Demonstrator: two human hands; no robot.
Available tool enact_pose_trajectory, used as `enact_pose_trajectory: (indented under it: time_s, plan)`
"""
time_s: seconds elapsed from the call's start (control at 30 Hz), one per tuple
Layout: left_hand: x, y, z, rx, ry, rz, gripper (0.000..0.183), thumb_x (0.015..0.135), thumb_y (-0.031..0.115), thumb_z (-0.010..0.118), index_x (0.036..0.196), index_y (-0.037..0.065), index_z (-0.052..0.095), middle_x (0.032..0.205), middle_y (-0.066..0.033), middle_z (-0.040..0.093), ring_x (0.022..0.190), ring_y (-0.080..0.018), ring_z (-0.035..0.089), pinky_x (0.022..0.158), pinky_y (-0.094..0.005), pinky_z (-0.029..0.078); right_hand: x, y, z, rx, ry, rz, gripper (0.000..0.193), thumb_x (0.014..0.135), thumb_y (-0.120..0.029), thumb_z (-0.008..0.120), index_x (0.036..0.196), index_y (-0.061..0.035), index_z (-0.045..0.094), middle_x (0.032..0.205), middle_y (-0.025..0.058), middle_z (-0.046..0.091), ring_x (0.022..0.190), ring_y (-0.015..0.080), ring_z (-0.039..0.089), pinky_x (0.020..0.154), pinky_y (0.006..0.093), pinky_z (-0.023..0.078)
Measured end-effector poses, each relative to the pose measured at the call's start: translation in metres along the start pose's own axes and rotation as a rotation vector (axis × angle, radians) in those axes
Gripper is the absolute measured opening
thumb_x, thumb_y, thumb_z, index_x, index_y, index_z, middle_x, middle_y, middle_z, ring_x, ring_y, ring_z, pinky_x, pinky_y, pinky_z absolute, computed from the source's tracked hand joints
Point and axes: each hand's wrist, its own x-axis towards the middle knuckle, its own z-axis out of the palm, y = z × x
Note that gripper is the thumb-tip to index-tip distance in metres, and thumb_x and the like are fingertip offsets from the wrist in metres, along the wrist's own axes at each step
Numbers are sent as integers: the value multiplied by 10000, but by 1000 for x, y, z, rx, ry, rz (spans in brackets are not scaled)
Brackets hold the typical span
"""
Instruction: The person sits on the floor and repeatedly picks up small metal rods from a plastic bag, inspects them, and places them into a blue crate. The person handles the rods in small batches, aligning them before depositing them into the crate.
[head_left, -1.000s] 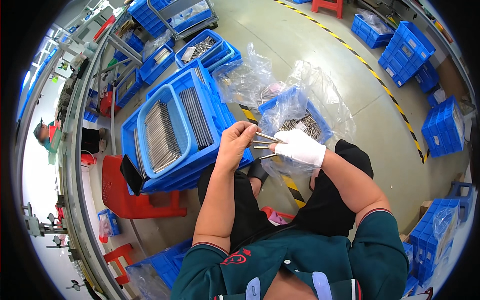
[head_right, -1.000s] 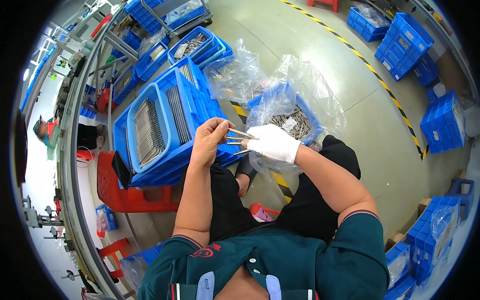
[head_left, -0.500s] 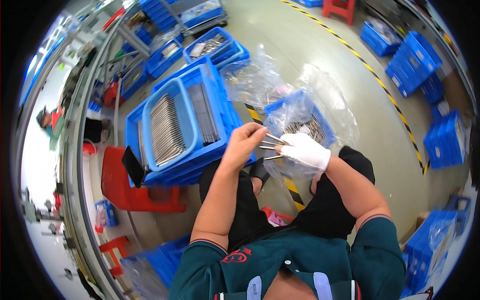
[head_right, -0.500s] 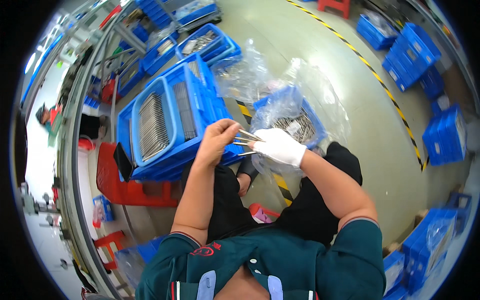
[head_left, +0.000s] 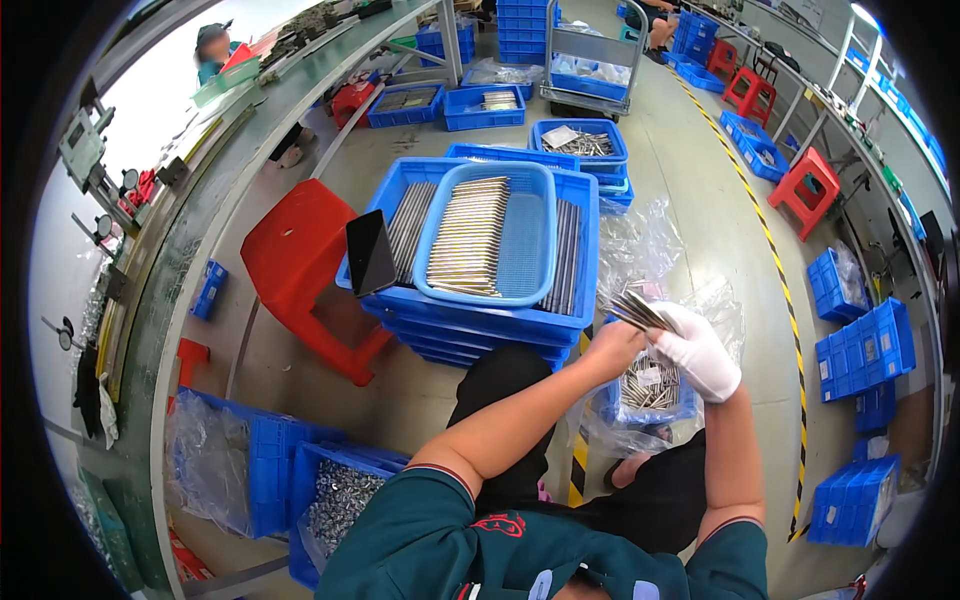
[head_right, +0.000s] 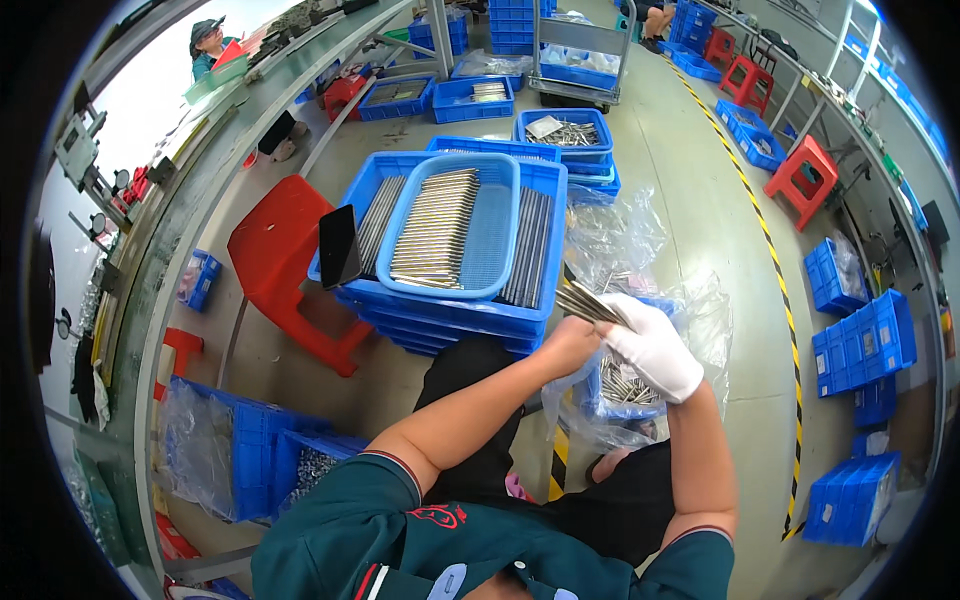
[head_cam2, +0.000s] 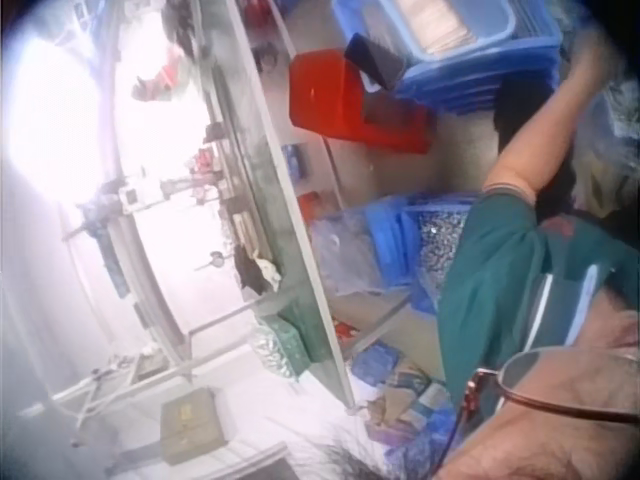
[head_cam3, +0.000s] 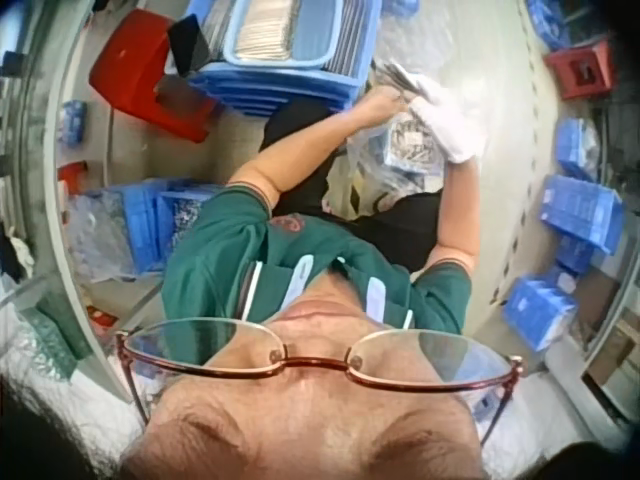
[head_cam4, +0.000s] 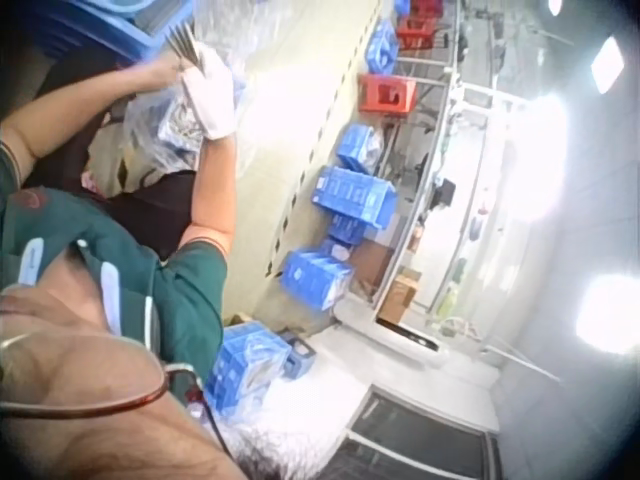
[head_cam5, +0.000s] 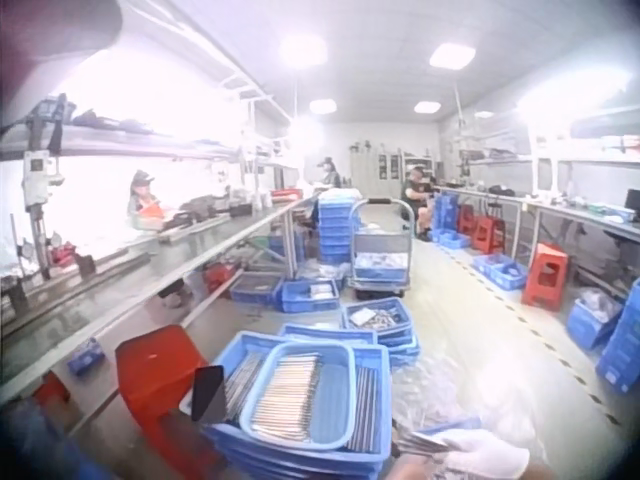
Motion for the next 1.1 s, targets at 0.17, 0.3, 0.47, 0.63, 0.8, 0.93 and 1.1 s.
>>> enact_pose_trajectory:
  time_s: [0.17, 0.3, 0.47, 0.63, 0.8, 0.93, 1.1]
  plan:
    - [2, -18, 8, 128, -47, 57, 296, 874, 265, 546, 970, -6, 616, 905, -242, 626, 890, -402, 593, 771, -470, 447, 80, -44, 46, -497, -131, -293, 270, 843, -111, 540, 1093, -14, 572, 850, 131, 597, 769, 228, 581, 733, 320, 461]
    - [-3, -8, 10, 101, -85, 96, 321, 884, 292, 521, 969, 1, 626, 927, -263, 619, 896, -418, 589, 784, -475, 454, 158, -33, 84, -656, -139, -282, 267, 853, -179, 532, 1053, -12, 587, 934, 209, 618, 904, 351, 593, 809, 385, 451]
    - [4, -34, 20, 55, 9, 209, 296, 868, 255, 508, 1004, 20, 627, 967, -252, 625, 938, -406, 593, 796, -461, 469, 240, -1, 125, -878, -90, -295, 261, 850, -194, 551, 1029, -10, 597, 972, 224, 627, 943, 379, 589, 827, 415, 451]
    - [-11, -28, 5, -40, 122, 450, 281, 833, 193, 574, 1064, 37, 605, 1081, -216, 611, 1036, -369, 566, 854, -416, 459, 268, 6, 143, -841, -150, -273, 253, 845, -169, 548, 1030, -3, 598, 944, 223, 627, 924, 383, 586, 812, 399, 454]
    - [-7, -41, 11, 83, 109, 447, 300, 832, 173, 579, 1111, 62, 583, 1159, -187, 586, 1085, -340, 542, 880, -391, 448, 267, 0, 163, -1029, -153, -394, 211, 827, -201, 591, 958, -46, 649, 943, 187, 639, 927, 342, 605, 827, 413, 467]
    - [-8, -31, 6, 88, 15, 309, 285, 843, 170, 562, 1109, 68, 579, 1151, -186, 588, 1070, -343, 547, 863, -398, 455, 262, 0, 164, -1157, -97, -486, 174, 802, -197, 618, 903, -63, 664, 922, 159, 635, 916, 325, 608, 818, 411, 481]
    - [-9, -35, 8, 85, 11, 259, 290, 850, 188, 556, 1113, 69, 578, 1167, -190, 579, 1074, -342, 547, 856, -410, 458, 264, -6, 166, -1228, -42, -565, 182, 793, -177, 621, 929, -69, 674, 901, 135, 631, 903, 320, 594, 814, 407, 479]
